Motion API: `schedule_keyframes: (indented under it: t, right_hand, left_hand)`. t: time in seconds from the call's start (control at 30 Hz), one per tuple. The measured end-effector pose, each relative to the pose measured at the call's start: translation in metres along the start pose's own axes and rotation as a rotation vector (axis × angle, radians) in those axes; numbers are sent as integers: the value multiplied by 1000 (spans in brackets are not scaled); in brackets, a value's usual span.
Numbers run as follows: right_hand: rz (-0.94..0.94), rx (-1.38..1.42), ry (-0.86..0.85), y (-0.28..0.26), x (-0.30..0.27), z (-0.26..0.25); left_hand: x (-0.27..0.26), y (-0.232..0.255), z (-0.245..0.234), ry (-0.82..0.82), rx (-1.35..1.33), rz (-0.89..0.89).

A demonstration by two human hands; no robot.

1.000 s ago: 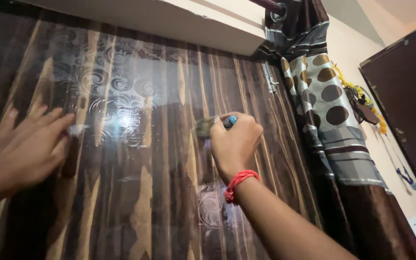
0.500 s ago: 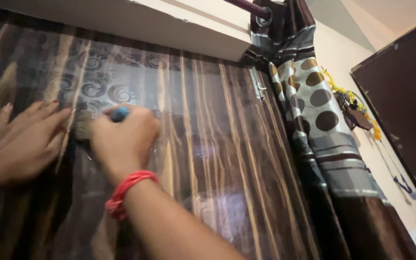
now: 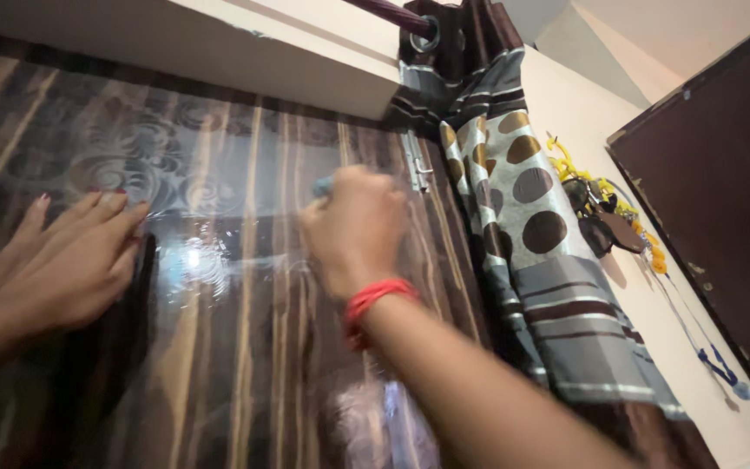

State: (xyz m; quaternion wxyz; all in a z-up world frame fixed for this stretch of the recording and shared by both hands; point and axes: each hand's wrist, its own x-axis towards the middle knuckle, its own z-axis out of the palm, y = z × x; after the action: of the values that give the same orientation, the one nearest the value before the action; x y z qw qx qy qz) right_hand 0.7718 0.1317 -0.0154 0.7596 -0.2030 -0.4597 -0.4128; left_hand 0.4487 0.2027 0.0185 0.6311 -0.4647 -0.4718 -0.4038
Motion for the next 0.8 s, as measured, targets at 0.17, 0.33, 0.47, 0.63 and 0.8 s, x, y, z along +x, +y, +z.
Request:
schedule_keyframes:
  t: [0.17, 0.33, 0.47, 0.63, 0.8]
  right_hand:
    - [158, 466, -105, -48, -18, 19]
    - [459, 714, 10, -32, 0, 34]
    - [580, 694, 4, 39, 12, 40]
    - [618, 386, 105, 115, 54, 22]
    - [367, 212, 125, 148, 55, -12]
  left_hand:
    - [21, 30, 7, 37, -21, -32]
    - [30, 54, 3, 41, -68, -79]
    - [35, 75, 18, 35, -107, -112]
    - [39, 111, 29, 52, -138, -82]
    - [36, 147, 18, -78, -141, -137]
